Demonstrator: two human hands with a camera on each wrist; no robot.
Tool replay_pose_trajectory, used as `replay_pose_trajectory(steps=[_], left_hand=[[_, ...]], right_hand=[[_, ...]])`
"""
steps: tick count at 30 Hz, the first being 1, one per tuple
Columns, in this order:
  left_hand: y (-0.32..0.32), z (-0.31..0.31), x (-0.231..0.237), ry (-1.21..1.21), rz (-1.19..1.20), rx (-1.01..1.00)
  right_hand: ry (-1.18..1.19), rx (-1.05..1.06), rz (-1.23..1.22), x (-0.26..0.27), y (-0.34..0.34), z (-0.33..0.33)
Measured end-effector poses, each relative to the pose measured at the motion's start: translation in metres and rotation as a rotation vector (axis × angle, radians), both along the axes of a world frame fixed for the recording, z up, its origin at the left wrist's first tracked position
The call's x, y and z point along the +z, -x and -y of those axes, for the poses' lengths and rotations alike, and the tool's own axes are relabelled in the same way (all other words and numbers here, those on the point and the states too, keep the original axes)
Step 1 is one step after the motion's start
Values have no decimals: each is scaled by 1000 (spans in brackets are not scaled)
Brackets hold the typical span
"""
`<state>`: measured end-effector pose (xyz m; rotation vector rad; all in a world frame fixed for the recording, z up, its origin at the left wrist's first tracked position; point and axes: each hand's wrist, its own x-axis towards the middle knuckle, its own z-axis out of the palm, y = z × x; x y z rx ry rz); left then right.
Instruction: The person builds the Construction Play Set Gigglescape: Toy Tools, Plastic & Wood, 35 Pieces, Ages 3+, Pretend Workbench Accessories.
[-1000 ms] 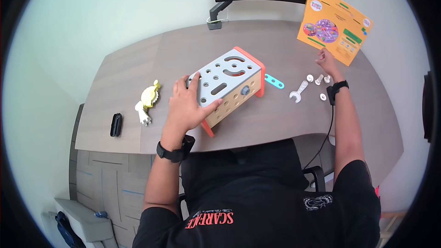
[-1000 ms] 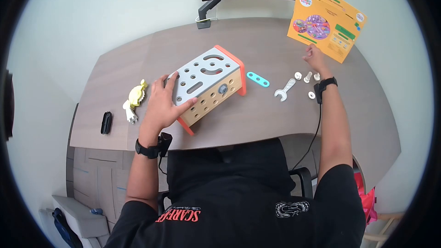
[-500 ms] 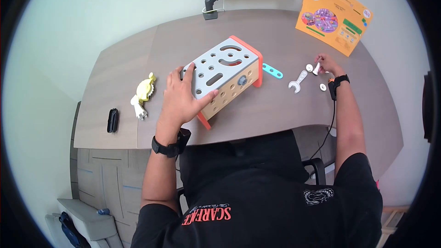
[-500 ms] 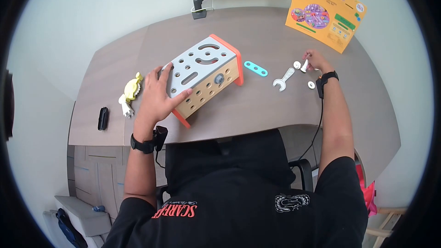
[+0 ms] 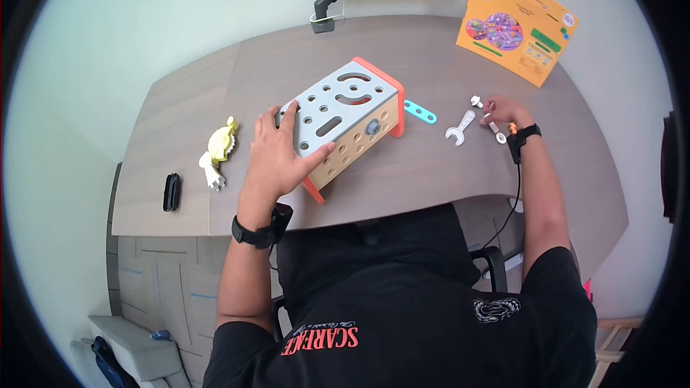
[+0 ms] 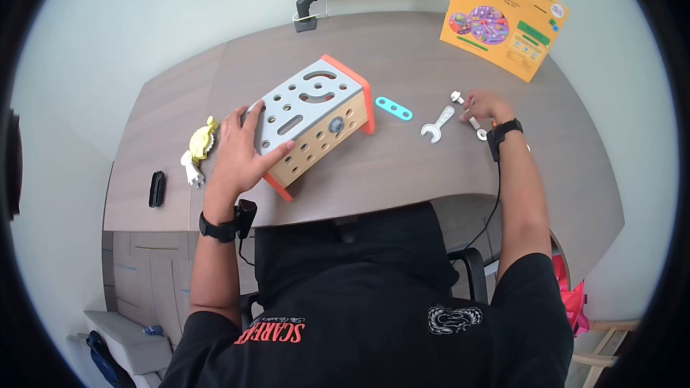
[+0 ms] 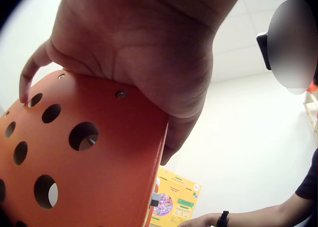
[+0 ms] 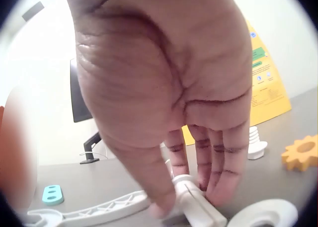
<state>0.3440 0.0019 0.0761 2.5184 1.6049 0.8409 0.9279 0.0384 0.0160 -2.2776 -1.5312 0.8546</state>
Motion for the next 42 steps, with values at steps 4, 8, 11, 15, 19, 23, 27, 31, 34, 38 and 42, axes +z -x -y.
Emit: replay_pose_trajectory(steps=[4,8,11,15,19,23,27,31,34,38,42], left_hand=[[1,1,1,-2,0,-5],[0,1,-1,-10,-12,1],[-1,5,4,45,17,-7],[1,5,1,36,9,-5],[0,5,3,38,6,-3],[2,0,-3,-7,0,-8],[1,3,-2,17,-17,7],[1,1,-3,5,-13,7],[1,2,-2,3,-26,7],[0,1,-1,1,-21,4],[1,0,-1,-11,-22,2]], right_hand=[[-103,128,182,-19,1,-1],[-297,114,338,-30,-6,-2],[-411,91,445,-30,-19,-1],[-366,141,569,-35,-29,-2],[-411,92,533,-43,-46,-10],[-251,110,547,-23,-42,-18],[-241,141,534,-20,-36,-19],[-234,86,510,-22,-34,-22],[-234,42,509,-25,-37,-20],[-301,-16,539,-17,-33,-12],[-345,-64,592,-13,-41,-13]])
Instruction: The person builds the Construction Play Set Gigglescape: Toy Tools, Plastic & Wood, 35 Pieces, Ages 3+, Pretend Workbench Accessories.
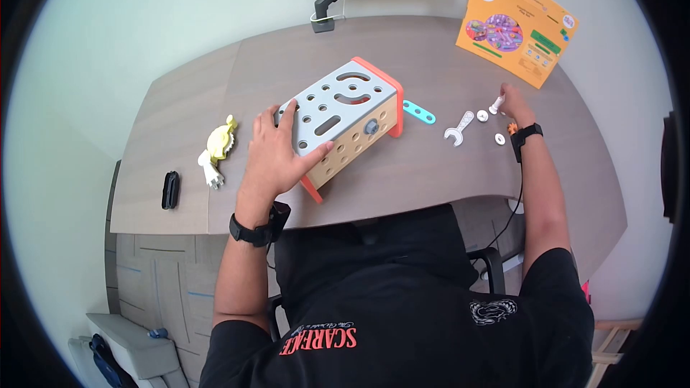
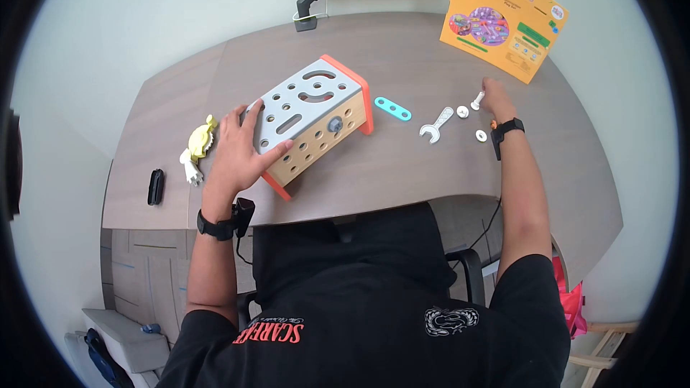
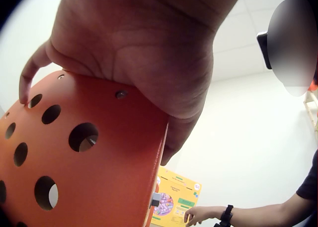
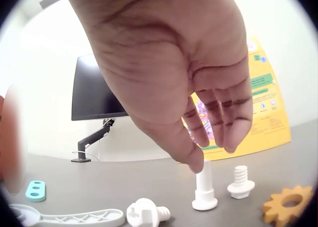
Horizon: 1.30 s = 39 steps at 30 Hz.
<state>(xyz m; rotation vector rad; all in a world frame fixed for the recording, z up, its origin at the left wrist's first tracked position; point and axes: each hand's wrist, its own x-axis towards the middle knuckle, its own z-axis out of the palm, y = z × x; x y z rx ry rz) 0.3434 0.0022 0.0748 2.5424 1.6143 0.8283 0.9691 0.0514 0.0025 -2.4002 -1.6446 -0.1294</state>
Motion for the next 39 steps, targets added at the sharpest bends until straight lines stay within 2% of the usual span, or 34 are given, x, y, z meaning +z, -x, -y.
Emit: replay_pose_trajectory(steps=[3,8,14,20,22,26,32,35,39], left_hand=[[1,0,0,2,5,4],[-1,5,5,42,25,3],[-4,7,7,54,25,42],[-19,14,1,20,0,170],[-19,10,-3,38,29,180],[-12,6,-13,-37,88,113],[8,12,-18,-74,318,-120],[17,8,-30,-90,306,-163],[16,11,-35,-38,352,-119]], right_hand=[[-101,1,70,1,0,0],[-31,14,87,53,91,34],[22,363,-245,31,126,26],[307,575,-471,22,194,34],[375,629,-416,17,210,37],[461,673,-399,-2,219,37],[395,636,-438,6,207,45],[388,558,-443,14,192,47],[388,512,-419,18,170,54]])
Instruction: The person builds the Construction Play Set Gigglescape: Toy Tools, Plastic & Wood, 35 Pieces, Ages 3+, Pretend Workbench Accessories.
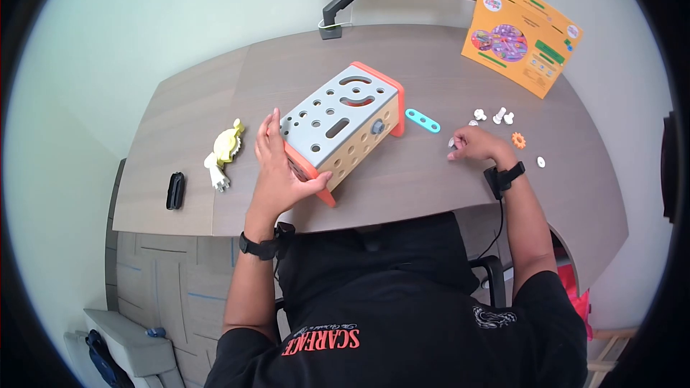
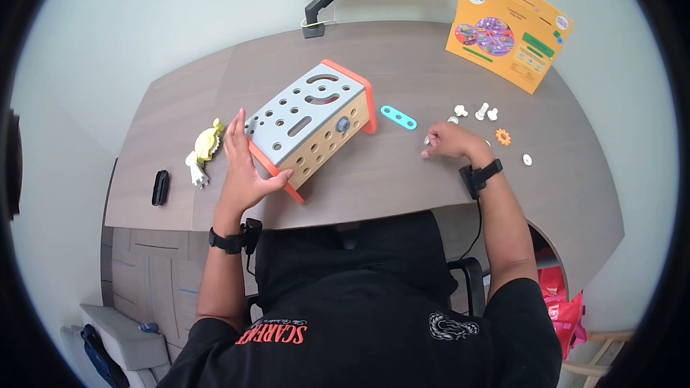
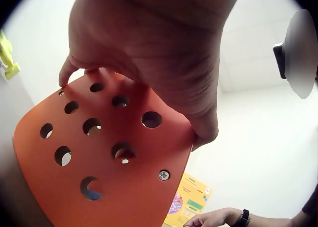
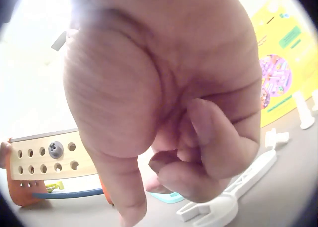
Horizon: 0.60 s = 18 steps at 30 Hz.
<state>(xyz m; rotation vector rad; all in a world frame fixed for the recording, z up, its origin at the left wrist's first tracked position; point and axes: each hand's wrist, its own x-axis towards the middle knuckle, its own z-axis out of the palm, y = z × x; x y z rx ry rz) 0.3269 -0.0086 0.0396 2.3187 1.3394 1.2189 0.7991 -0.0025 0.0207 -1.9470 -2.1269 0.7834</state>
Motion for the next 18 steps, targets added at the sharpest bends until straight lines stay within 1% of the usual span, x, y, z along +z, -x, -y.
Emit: replay_pose_trajectory(steps=[2,5,8,14,18], left_hand=[[0,0,-2,-3,-18,20],[1,-3,-6,-40,-39,30],[2,-2,-6,-50,-51,24],[1,-1,-6,-48,-26,22],[1,-2,-8,-59,-22,25]], right_hand=[[49,-35,35,3,-11,2],[75,-91,155,0,-38,3],[37,-225,226,-1,-55,15],[48,-243,271,1,-67,31],[36,-271,298,-14,-88,30]])
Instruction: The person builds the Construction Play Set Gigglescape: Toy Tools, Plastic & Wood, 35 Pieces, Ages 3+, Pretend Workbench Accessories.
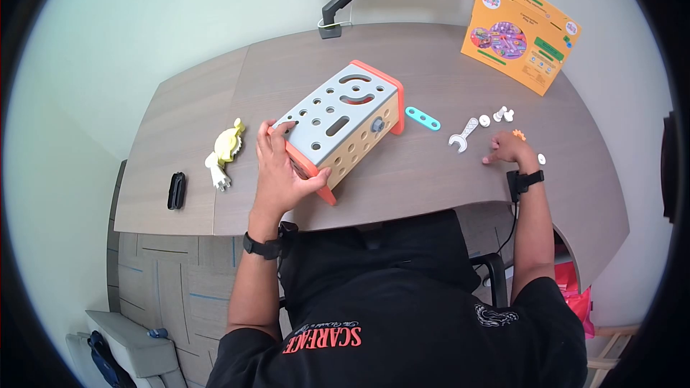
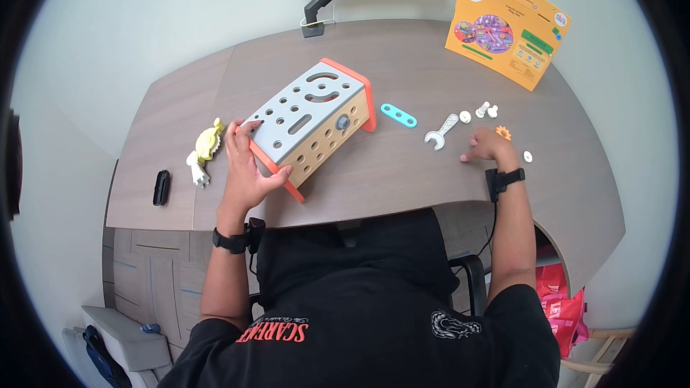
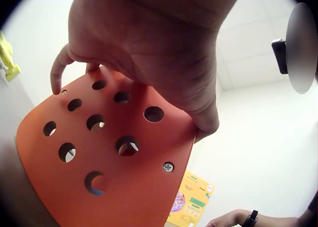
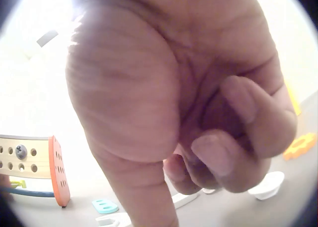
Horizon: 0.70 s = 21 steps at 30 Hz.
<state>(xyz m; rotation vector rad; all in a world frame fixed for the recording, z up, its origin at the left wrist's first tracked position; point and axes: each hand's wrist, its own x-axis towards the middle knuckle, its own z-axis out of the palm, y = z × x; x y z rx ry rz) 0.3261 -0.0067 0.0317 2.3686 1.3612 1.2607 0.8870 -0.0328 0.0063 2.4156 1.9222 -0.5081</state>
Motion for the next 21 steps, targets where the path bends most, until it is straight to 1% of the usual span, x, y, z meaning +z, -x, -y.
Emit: replay_pose_trajectory(steps=[2,5,7,11,14,17,20,21], left_hand=[[0,1,0,6,8,1],[0,-1,-2,6,32,-14],[1,-2,-3,-7,11,-13],[1,-1,-2,-15,-11,2],[0,0,-2,-6,4,-4],[0,0,-1,-11,-2,-9],[0,0,-1,-6,7,-16],[1,0,-1,-8,3,-16]], right_hand=[[-32,-47,-6,1,-5,5],[-11,-115,3,3,-22,7],[-84,-168,22,-6,-44,8],[-225,-311,47,-12,-67,14],[-346,-407,12,-14,-81,13],[-393,-459,-22,-9,-81,14],[-350,-472,39,-7,-82,11],[-378,-459,46,-7,-82,10]])
